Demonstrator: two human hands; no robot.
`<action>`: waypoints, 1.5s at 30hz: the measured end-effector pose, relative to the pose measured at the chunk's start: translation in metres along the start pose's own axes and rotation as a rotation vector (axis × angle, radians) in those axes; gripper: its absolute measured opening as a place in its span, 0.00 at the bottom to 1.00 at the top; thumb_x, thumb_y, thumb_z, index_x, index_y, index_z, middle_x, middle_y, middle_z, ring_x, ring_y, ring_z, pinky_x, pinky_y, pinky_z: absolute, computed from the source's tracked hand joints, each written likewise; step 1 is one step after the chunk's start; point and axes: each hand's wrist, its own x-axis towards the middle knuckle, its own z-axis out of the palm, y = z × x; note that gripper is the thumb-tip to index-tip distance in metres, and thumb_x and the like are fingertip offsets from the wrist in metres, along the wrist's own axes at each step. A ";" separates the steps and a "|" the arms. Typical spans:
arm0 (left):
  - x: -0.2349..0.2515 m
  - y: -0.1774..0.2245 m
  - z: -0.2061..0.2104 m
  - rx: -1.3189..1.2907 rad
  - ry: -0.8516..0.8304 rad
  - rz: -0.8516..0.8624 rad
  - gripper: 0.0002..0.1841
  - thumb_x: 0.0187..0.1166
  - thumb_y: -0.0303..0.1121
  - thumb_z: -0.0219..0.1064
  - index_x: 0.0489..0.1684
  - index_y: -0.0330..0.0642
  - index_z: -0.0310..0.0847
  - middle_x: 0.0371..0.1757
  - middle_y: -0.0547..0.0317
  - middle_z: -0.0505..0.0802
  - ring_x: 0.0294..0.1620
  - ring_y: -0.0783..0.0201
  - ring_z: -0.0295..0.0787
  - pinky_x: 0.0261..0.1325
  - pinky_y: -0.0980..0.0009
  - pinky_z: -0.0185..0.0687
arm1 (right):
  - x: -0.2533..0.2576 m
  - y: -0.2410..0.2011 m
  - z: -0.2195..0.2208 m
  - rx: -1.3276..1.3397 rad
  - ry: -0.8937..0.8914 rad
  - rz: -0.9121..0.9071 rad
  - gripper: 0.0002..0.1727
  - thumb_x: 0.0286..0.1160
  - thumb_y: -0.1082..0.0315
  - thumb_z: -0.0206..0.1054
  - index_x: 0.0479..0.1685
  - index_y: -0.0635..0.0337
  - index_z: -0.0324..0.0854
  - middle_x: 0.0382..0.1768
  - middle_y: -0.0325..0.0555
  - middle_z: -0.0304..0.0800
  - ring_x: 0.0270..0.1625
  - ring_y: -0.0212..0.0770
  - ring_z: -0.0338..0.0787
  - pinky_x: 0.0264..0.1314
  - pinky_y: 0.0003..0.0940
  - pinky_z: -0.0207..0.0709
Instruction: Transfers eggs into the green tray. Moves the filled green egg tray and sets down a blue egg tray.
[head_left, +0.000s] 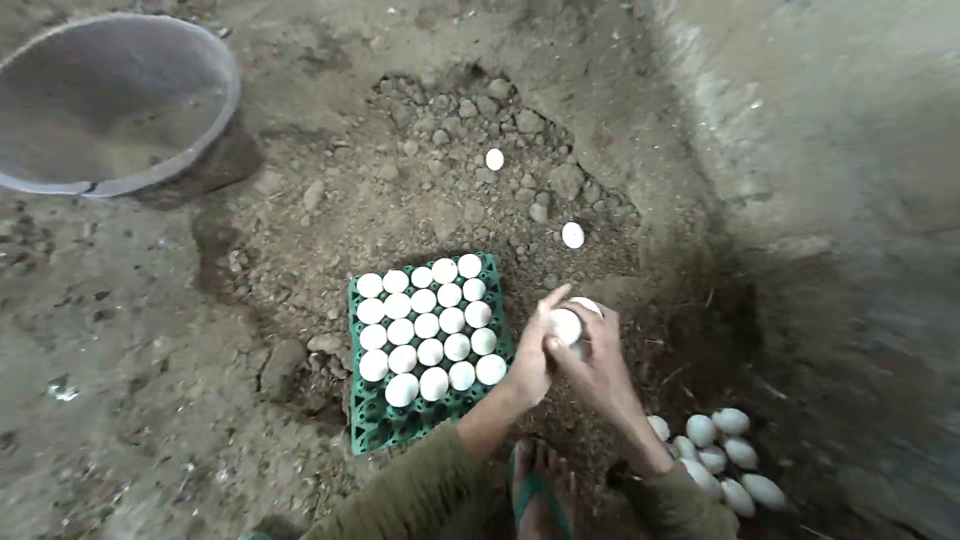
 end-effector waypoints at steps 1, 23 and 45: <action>0.000 -0.002 -0.002 -0.073 0.053 0.008 0.40 0.81 0.63 0.52 0.83 0.39 0.62 0.58 0.57 0.90 0.55 0.66 0.90 0.57 0.65 0.89 | 0.001 -0.005 0.007 -0.064 -0.016 0.000 0.40 0.72 0.42 0.66 0.81 0.58 0.73 0.77 0.71 0.66 0.73 0.56 0.79 0.66 0.48 0.83; -0.004 -0.005 -0.075 -0.654 -0.474 -0.174 0.35 0.70 0.67 0.64 0.78 0.66 0.78 0.71 0.40 0.86 0.28 0.59 0.89 0.24 0.71 0.82 | 0.187 0.075 -0.011 -0.547 -0.049 0.226 0.31 0.85 0.57 0.63 0.86 0.56 0.68 0.80 0.62 0.74 0.80 0.68 0.74 0.80 0.66 0.66; -0.095 0.066 -0.132 -0.613 -0.097 -0.060 0.26 0.76 0.53 0.66 0.72 0.57 0.81 0.66 0.44 0.89 0.25 0.68 0.88 0.24 0.77 0.82 | 0.417 0.019 0.161 -0.576 -0.352 0.154 0.38 0.77 0.52 0.69 0.87 0.51 0.64 0.76 0.71 0.74 0.64 0.72 0.85 0.59 0.74 0.79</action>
